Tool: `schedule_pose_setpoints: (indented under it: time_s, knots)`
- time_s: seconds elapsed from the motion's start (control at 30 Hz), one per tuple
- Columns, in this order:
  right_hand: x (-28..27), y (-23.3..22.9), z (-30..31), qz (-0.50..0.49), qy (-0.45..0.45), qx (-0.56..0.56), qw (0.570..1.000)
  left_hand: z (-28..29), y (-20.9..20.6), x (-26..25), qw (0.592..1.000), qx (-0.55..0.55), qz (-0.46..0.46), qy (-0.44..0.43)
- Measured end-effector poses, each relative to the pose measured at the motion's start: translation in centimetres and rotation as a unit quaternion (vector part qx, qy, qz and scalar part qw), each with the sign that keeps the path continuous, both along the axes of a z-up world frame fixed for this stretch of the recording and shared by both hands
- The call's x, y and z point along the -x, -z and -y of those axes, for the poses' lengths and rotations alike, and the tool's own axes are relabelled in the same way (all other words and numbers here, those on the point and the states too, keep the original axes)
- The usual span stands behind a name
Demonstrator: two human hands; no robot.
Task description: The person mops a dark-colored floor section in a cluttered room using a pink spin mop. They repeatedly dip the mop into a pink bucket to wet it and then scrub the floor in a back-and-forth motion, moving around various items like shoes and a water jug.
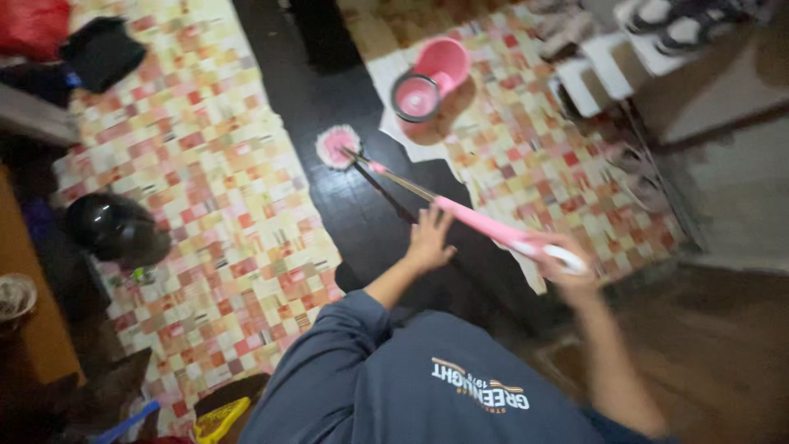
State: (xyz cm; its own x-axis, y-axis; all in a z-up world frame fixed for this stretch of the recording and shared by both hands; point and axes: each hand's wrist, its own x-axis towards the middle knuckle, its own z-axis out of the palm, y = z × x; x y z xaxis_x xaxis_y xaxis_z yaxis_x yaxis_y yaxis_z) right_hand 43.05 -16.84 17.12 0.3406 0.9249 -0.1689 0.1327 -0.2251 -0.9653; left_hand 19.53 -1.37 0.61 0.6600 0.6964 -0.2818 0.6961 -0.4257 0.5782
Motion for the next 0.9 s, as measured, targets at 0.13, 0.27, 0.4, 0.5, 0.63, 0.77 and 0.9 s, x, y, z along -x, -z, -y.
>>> schedule_pose_setpoints:
  time_s: [0.13,0.27,0.4,0.5,0.63,0.77,0.9]
  knots:
    - [-8.5,-10.0,15.4,0.06,0.035,0.02,0.997,9.3,-1.3,-7.4,0.973,-0.001,0.077,0.219]
    - [-9.2,-11.9,26.2,0.139,0.067,-0.188,0.97,13.7,-0.8,-11.8,0.903,0.085,0.158,0.392]
    - [-12.5,-5.1,26.3,-0.125,0.119,-0.297,0.939,13.7,1.4,-11.9,0.909,0.15,0.102,0.376]
    - [-10.0,-0.5,21.8,-0.102,0.147,-0.28,0.943,11.1,2.6,-10.4,0.937,0.204,0.127,0.253]
    - [-2.0,4.1,8.9,-0.084,0.195,-0.269,0.94,3.4,4.8,-6.5,0.964,0.14,0.226,0.027]
    - [7.7,4.1,-3.1,0.051,0.073,-0.177,0.98,-9.0,6.2,-1.5,0.983,0.082,0.112,-0.118]
    - [14.7,2.9,-11.9,0.044,-0.055,-0.152,0.986,-18.4,5.3,1.9,0.988,0.046,0.076,-0.125]
